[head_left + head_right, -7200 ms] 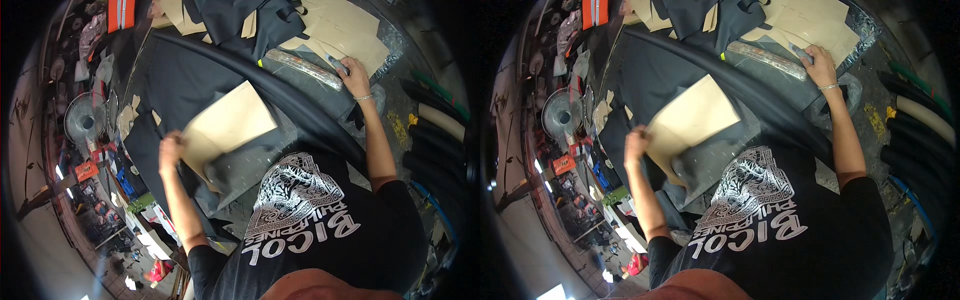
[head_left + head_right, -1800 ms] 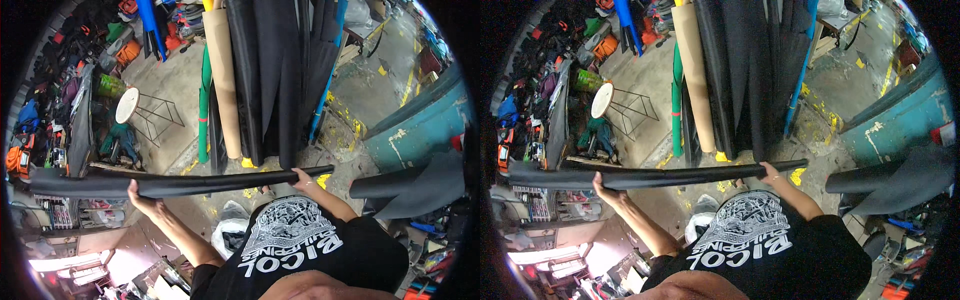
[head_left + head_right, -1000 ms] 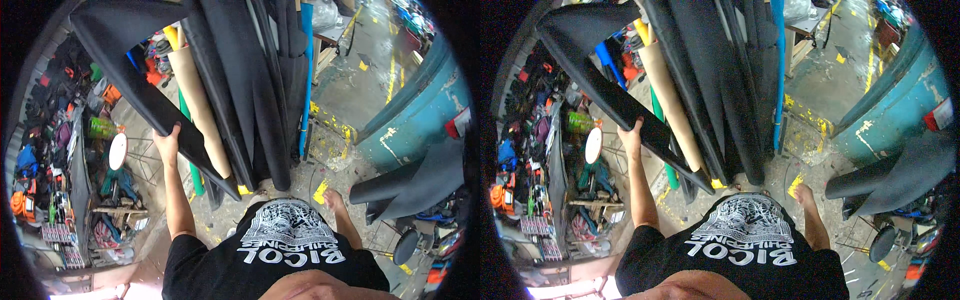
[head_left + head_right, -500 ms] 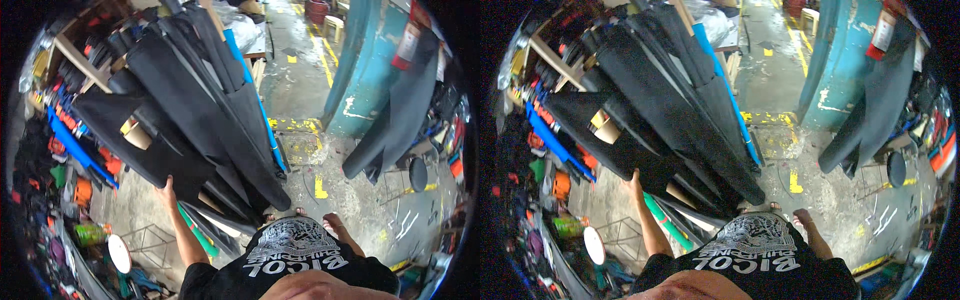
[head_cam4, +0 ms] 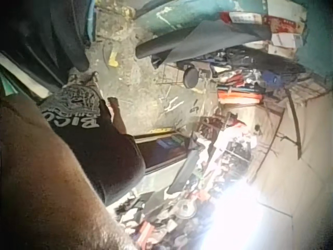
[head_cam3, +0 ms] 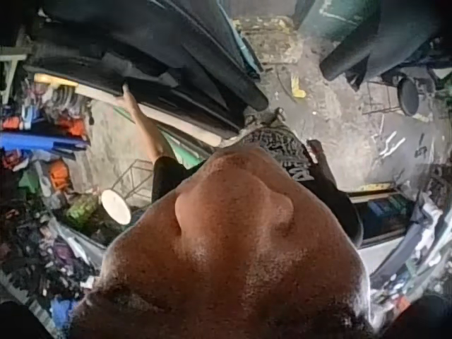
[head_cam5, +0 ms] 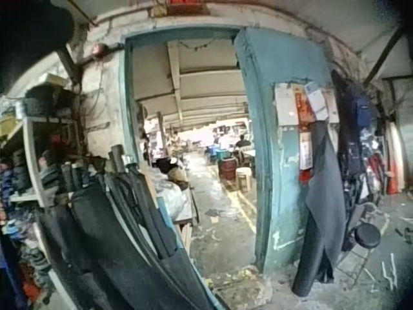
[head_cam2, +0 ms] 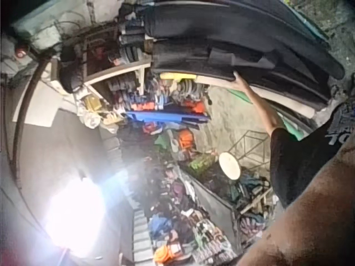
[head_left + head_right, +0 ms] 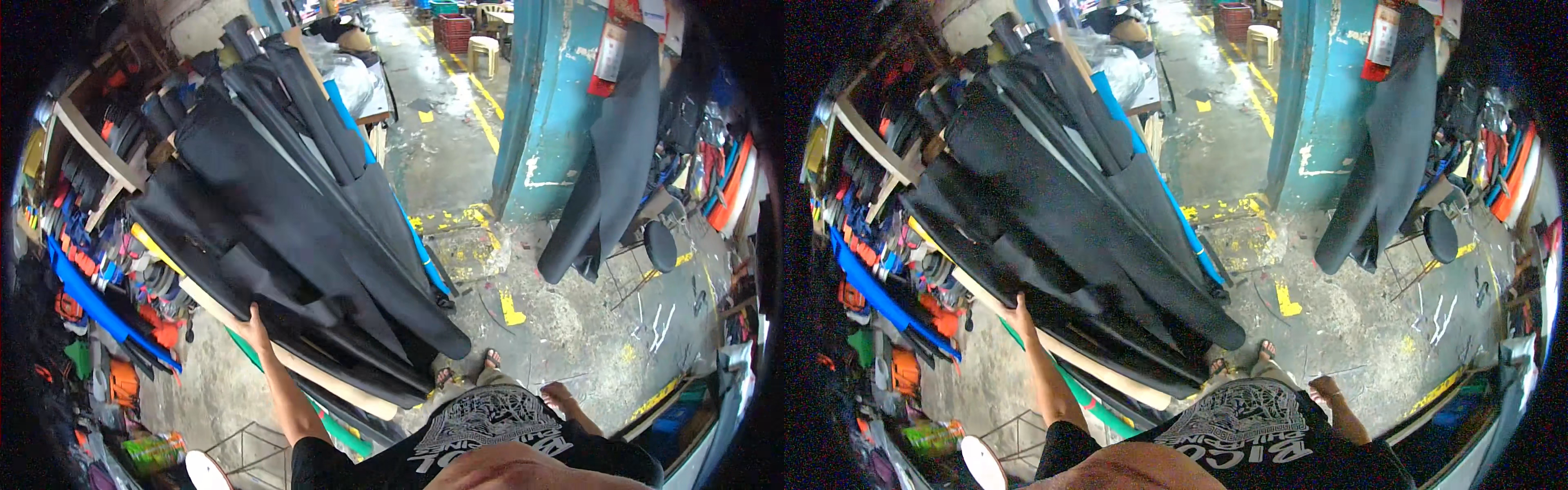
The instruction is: Tracing a cardboard template onto black material and cutting it out with a utility knife.
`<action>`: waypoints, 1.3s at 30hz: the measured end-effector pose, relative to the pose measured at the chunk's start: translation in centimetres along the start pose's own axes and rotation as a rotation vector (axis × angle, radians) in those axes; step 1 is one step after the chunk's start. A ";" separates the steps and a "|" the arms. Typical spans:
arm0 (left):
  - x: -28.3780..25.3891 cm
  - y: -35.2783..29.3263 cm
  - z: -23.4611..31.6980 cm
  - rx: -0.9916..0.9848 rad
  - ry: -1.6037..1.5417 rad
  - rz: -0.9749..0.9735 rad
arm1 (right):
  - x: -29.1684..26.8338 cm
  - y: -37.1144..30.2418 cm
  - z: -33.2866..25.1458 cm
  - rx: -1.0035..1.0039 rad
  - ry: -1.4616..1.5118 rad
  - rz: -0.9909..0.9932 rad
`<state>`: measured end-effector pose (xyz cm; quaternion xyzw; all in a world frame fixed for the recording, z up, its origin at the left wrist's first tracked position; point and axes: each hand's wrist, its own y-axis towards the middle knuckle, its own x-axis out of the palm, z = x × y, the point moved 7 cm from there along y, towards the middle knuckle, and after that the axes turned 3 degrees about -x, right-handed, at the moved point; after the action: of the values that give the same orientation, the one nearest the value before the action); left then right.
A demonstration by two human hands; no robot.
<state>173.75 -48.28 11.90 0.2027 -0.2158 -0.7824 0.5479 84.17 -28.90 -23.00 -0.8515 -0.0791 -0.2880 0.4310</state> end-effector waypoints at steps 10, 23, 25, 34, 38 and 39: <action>7.1 -2.4 -1.4 -0.078 0.589 0.039 | 2.3 -5.2 -2.2 -0.367 -0.453 0.507; 18.9 -26.9 3.2 -0.016 0.118 -0.851 | -4.5 -11.7 1.6 -0.394 -0.512 0.584; 20.9 -27.2 7.5 -0.169 -0.206 -1.014 | -4.4 -12.5 0.1 -0.465 -0.440 0.579; 22.6 -36.6 50.7 0.190 -0.622 -1.395 | -2.4 -29.9 -0.6 -0.982 -0.278 0.656; 16.9 -41.2 67.4 0.538 -0.977 -1.554 | 3.9 -41.4 -6.0 -1.175 -0.376 0.977; 15.1 -42.2 69.9 0.649 -1.067 -1.544 | 8.7 -45.5 -9.0 -1.333 -0.345 0.995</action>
<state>97.82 -41.57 44.68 0.0490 -0.4465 -0.8164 -0.3630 70.13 -8.87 17.29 -0.8950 0.4261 0.0827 -0.1026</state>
